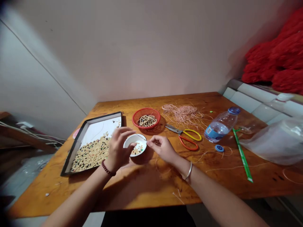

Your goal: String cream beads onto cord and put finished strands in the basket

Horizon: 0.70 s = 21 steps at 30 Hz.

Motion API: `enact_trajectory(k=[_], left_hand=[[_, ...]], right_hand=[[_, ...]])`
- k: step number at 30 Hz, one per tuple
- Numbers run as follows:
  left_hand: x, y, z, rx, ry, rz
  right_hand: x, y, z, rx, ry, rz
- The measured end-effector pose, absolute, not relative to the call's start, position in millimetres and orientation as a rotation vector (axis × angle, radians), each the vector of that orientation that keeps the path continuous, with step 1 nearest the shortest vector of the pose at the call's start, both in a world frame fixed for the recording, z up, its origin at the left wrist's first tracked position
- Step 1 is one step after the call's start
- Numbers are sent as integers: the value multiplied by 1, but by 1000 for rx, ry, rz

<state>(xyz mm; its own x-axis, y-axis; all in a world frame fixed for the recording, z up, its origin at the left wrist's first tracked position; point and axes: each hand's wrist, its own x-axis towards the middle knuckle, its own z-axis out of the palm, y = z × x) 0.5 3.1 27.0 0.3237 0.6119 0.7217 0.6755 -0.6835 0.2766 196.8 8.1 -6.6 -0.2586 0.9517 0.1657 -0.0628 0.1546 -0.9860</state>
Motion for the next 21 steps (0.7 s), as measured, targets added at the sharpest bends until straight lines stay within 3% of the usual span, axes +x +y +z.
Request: enact_trajectory(k=[9, 18, 21], left_hand=[[5, 7, 5, -2546, -1625, -1771], [-4, 2, 3, -2479, -1050, -1367], [0, 3, -4, -2540, -977, -1414]], right_hand=[[191, 12, -20, -1049, -1540, 1286], [197, 9, -17, -1013, -1469, 1156], [198, 3, -7, -962, -1642, 1193]])
